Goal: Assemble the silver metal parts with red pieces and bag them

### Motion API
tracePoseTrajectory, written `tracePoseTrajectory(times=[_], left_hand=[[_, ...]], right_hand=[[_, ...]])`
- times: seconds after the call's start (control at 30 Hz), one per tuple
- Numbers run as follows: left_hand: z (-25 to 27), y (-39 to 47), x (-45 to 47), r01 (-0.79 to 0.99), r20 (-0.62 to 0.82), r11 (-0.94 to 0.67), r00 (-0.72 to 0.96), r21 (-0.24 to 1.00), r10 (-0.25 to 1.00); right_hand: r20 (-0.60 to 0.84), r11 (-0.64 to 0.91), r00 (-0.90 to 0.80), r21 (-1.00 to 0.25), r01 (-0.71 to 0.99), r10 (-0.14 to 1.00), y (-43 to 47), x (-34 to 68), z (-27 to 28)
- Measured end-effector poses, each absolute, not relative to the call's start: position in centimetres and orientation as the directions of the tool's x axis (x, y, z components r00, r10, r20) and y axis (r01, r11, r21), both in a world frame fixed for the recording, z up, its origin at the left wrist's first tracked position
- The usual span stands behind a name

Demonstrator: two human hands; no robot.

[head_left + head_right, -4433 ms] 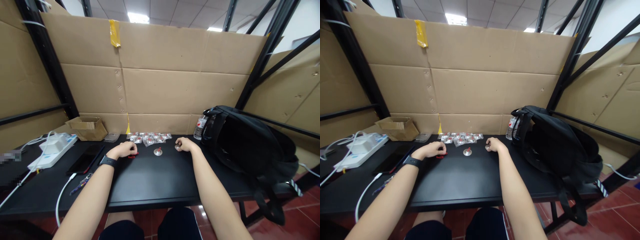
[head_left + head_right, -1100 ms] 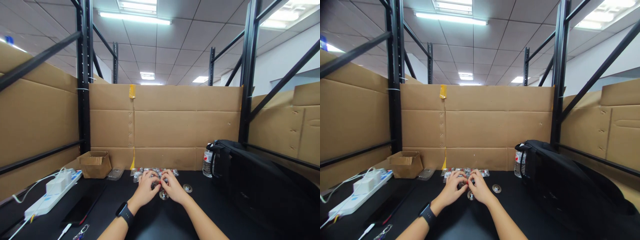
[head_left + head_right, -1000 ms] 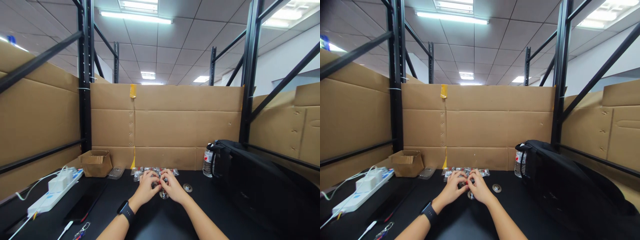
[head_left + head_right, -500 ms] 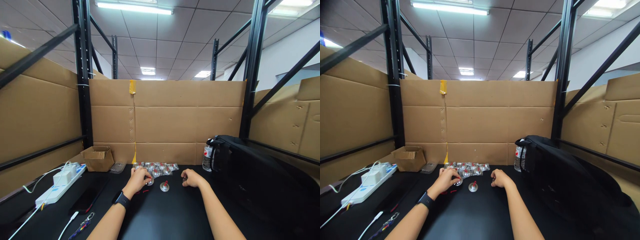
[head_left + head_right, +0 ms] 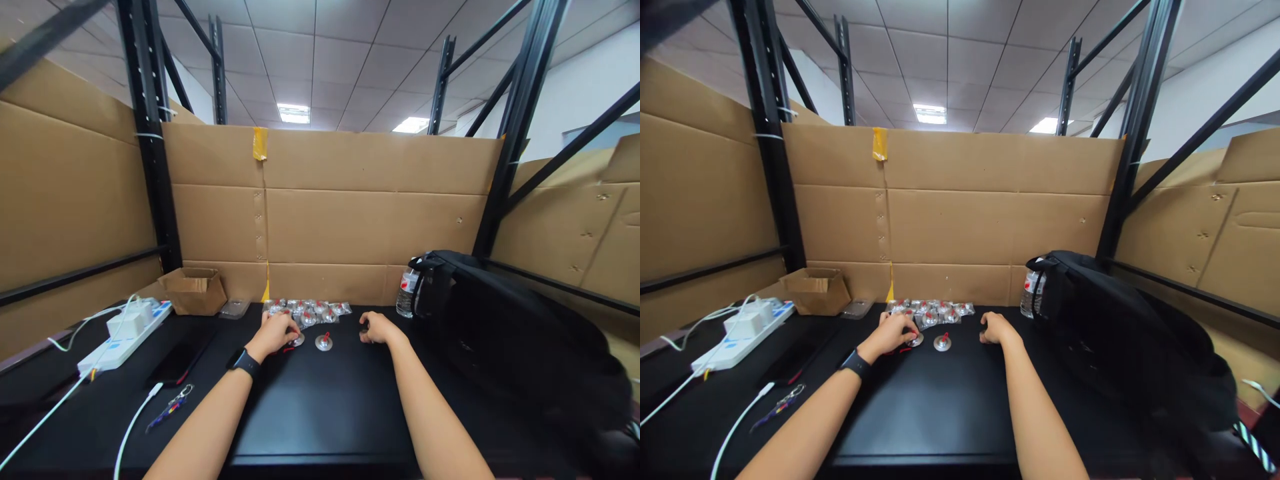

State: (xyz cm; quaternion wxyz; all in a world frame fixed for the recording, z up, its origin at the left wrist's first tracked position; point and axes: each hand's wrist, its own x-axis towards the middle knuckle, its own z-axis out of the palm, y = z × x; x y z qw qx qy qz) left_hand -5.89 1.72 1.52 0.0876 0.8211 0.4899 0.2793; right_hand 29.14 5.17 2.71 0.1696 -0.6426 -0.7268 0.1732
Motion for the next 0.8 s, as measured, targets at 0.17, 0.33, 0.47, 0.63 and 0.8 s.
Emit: tracePoseTrajectory(times=[0.17,0.33,0.47,0.63,0.8], left_hand=[[1.8,1.4,-5.8,0.793,0.322,-0.473,0.365,0.385,0.874],[2.6,0.7,-5.6,0.803,0.290,-0.459,0.368,0.379,0.884],[3.5,0.5,-6.3,0.839,0.295,-0.421,0.328,0.346,0.897],[3.3,1.4,-9.5,0.951,0.259,-0.231,0.175,0.204,0.950],[2.0,2.5,-13.3,0.980,0.327,0.114,-0.163,0.164,0.931]], right_hand=[[0.009,0.111,-0.119,-0.433,0.894,0.993,5.2,29.0,2.7],[0.034,0.153,-0.152,-0.406,0.901,0.988,5.3,28.6,2.8],[0.026,0.174,-0.179,-0.402,0.899,0.983,5.1,28.6,2.8],[0.068,0.271,-0.267,-0.403,0.874,0.961,4.8,27.9,3.1],[0.257,0.552,-0.494,-0.491,0.674,0.831,4.0,25.2,3.7]])
